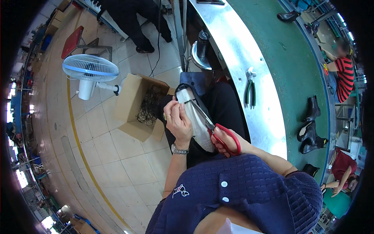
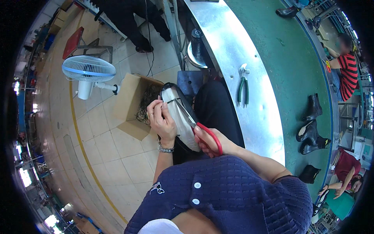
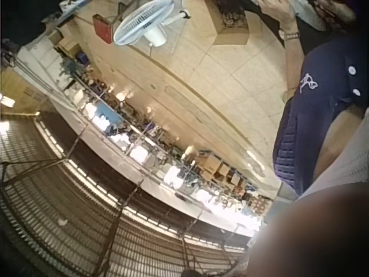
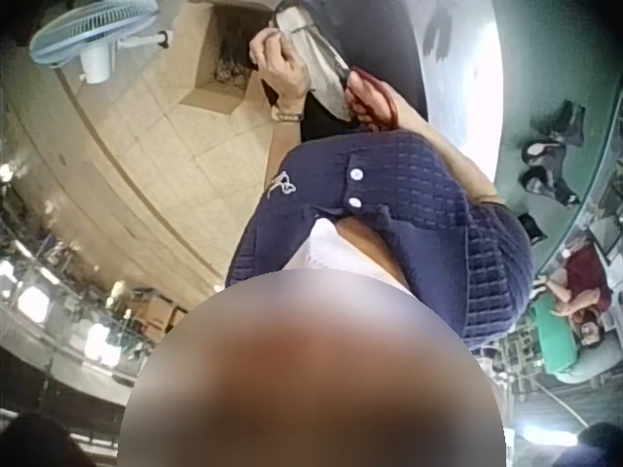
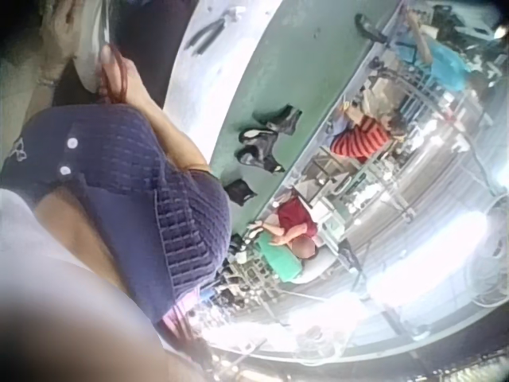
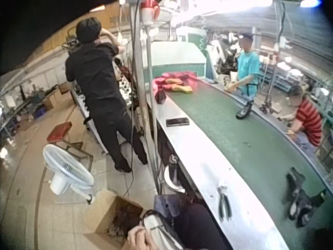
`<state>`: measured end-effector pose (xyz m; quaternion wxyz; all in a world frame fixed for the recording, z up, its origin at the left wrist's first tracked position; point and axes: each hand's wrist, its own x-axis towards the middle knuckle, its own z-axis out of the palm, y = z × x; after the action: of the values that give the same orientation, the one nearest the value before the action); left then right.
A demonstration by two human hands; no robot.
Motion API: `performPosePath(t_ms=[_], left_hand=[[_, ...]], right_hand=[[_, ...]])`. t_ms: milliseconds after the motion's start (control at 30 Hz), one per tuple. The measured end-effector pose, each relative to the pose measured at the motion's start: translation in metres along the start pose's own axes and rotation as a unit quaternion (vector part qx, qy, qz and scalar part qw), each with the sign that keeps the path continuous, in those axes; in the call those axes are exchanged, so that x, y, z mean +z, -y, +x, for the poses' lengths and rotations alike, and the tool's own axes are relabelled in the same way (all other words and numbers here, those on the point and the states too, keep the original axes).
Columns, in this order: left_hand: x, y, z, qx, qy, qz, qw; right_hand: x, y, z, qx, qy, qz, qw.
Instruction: Apply adhesive and use pliers to stretch and secure the shoe upper to the insole.
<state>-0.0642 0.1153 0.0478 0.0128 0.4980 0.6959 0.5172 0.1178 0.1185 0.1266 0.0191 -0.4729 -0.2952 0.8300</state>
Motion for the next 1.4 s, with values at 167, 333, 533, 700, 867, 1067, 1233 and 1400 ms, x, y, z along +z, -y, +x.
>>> performPosePath(t_ms=[167,333,533,700,867,1067,1233,1400], left_hand=[[0.002,-0.001,0.003,-0.014,0.006,-0.008,1.0],[0.004,-0.001,0.004,0.062,-0.069,-0.012,0.996],[-0.015,-0.012,0.008,0.13,-0.056,0.008,0.99],[-0.053,-0.054,0.064,0.267,-0.281,-0.061,0.92],[-0.1,0.035,0.071,0.14,-0.154,0.174,0.963],[-0.071,0.064,0.01,-0.147,0.084,0.154,0.973],[-0.035,-0.028,-0.047,-0.224,0.272,0.052,0.934],[-0.053,-0.012,-0.049,-0.207,0.211,0.119,0.948]], right_hand=[[0.003,0.0,0.005,-0.03,-0.061,-0.125,0.99],[0.004,-0.019,0.013,-0.136,-0.11,-0.209,0.962],[-0.004,-0.018,0.016,-0.083,-0.057,-0.095,0.99],[-0.013,-0.017,0.012,-0.082,-0.01,-0.063,0.995],[-0.041,-0.012,-0.002,-0.219,-0.063,-0.099,0.969],[-0.153,-0.028,0.002,-0.209,-0.553,-0.365,0.719],[-0.225,-0.076,-0.01,-0.139,-0.64,-0.408,0.636],[-0.232,-0.087,0.002,-0.126,-0.622,-0.451,0.627]])
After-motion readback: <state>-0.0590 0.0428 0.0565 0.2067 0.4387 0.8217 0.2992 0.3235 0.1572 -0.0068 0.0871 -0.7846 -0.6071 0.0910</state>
